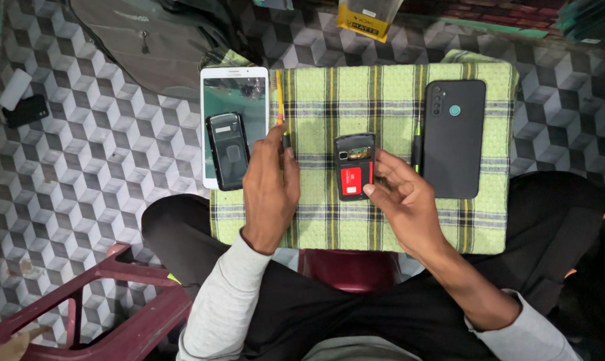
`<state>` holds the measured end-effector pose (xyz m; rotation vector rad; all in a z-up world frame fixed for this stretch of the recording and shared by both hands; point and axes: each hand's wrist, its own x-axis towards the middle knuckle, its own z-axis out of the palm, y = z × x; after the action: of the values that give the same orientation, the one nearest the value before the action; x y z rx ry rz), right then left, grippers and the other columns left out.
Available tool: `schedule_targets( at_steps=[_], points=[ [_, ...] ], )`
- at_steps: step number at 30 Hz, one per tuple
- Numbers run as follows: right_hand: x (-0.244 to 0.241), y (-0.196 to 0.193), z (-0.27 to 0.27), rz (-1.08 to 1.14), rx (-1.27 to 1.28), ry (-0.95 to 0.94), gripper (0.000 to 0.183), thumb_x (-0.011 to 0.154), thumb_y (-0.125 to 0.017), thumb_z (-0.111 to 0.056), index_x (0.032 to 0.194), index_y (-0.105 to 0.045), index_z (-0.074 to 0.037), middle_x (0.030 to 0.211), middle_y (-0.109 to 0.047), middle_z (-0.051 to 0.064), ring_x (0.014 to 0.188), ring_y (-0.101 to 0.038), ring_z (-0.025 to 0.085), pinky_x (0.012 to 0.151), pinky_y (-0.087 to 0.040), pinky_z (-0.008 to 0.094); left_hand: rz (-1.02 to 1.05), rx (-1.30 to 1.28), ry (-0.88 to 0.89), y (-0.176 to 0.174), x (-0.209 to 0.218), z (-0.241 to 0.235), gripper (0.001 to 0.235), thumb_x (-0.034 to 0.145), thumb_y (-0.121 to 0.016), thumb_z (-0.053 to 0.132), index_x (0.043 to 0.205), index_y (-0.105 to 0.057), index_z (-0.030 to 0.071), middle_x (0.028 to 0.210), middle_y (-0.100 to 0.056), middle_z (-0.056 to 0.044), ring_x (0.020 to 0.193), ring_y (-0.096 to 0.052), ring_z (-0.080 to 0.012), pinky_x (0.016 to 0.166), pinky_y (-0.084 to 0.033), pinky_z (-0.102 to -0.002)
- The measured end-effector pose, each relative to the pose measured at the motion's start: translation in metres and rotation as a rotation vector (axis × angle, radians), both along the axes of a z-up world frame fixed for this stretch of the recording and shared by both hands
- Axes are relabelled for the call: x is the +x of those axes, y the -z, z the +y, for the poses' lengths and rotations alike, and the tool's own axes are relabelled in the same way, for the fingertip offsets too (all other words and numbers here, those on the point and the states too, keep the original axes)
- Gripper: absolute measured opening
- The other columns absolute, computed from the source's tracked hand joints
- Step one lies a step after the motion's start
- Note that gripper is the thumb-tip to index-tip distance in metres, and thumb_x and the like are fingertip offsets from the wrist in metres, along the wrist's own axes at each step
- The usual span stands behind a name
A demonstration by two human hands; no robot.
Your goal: The person applies a screen protector to a white smartphone, then picks up a black feature phone, removes its back cover, and uses a screwdriver to unscrew the internal screws. The person handles a tablet and a second smartphone on the lap mat but does not modify them.
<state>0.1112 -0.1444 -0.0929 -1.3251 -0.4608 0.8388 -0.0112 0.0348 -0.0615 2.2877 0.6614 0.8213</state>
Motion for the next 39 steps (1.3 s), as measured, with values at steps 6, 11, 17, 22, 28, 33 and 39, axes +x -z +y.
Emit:
schedule_targets(
  at_steps=[6, 11, 17, 22, 28, 33, 39],
  points=[
    [0.001, -0.003, 0.002, 0.012, -0.037, 0.021, 0.057, 0.094, -0.062, 0.010, 0.149, -0.046, 0.006, 0.140, -0.063, 0.019, 0.129, -0.061, 0.020, 0.110, -0.051, 0.034, -0.072, 0.030, 0.060, 0.001, -0.005, 0.000, 0.038, 0.097, -0.053, -0.014, 0.132, -0.058, 0.002, 0.114, -0.059, -0.020, 0.098, -0.066, -0.0330, 0.084, -0.054, -0.040],
    [0.003, 0.001, -0.001, 0.199, -0.006, -0.022, 0.054, 0.094, -0.063, 0.008, 0.146, -0.049, 0.007, 0.137, -0.064, 0.017, 0.128, -0.061, 0.021, 0.109, -0.050, 0.035, -0.183, -0.487, 0.221, 0.013, -0.010, 0.004, 0.036, 0.101, -0.045, -0.016, 0.125, -0.063, 0.003, 0.114, -0.060, -0.013, 0.094, -0.069, -0.0187, 0.082, -0.056, -0.033],
    [0.006, 0.008, -0.008, 0.540, 0.171, -0.055, 0.052, 0.095, -0.062, 0.003, 0.146, -0.048, 0.006, 0.134, -0.064, 0.015, 0.125, -0.061, 0.021, 0.106, -0.049, 0.037, -0.479, -1.057, 0.398, 0.032, -0.008, 0.005, 0.029, 0.103, -0.053, -0.012, 0.125, -0.051, 0.006, 0.119, -0.058, -0.009, 0.103, -0.064, -0.0182, 0.086, -0.055, -0.032],
    [0.008, 0.014, -0.012, 0.650, 0.234, -0.113, 0.050, 0.098, -0.059, 0.003, 0.146, -0.045, 0.005, 0.130, -0.066, 0.017, 0.122, -0.062, 0.022, 0.105, -0.049, 0.037, -0.403, -0.967, 0.432, 0.035, -0.005, -0.004, 0.033, 0.106, -0.060, -0.002, 0.127, -0.040, 0.013, 0.122, -0.054, -0.008, 0.110, -0.061, -0.0168, 0.090, -0.057, -0.032],
    [0.008, 0.014, -0.012, 0.622, 0.195, -0.124, 0.054, 0.099, -0.060, 0.000, 0.150, -0.043, 0.005, 0.130, -0.066, 0.018, 0.122, -0.062, 0.021, 0.105, -0.048, 0.037, -0.309, -0.856, 0.466, 0.037, -0.001, -0.012, 0.055, 0.094, -0.072, -0.011, 0.128, -0.036, 0.014, 0.130, -0.048, -0.010, 0.114, -0.058, -0.0157, 0.094, -0.053, -0.029],
    [0.007, 0.010, -0.010, 0.596, 0.156, -0.108, 0.062, 0.096, -0.060, -0.001, 0.154, -0.038, 0.003, 0.133, -0.065, 0.016, 0.125, -0.061, 0.021, 0.105, -0.049, 0.038, -0.320, -0.992, 0.470, 0.037, -0.001, -0.012, 0.057, 0.095, -0.069, -0.016, 0.130, -0.035, 0.014, 0.133, -0.046, -0.010, 0.108, -0.061, -0.0137, 0.088, -0.053, -0.027],
    [0.003, 0.011, -0.009, 0.442, 0.050, -0.094, 0.064, 0.098, -0.062, 0.000, 0.158, -0.039, 0.001, 0.131, -0.066, 0.018, 0.111, -0.065, 0.019, 0.091, -0.054, 0.034, -0.375, -1.006, 0.479, 0.041, 0.001, -0.012, 0.055, 0.096, -0.065, -0.018, 0.130, -0.036, 0.013, 0.135, -0.045, -0.011, 0.112, -0.062, -0.0154, 0.093, -0.056, -0.029]
  ],
)
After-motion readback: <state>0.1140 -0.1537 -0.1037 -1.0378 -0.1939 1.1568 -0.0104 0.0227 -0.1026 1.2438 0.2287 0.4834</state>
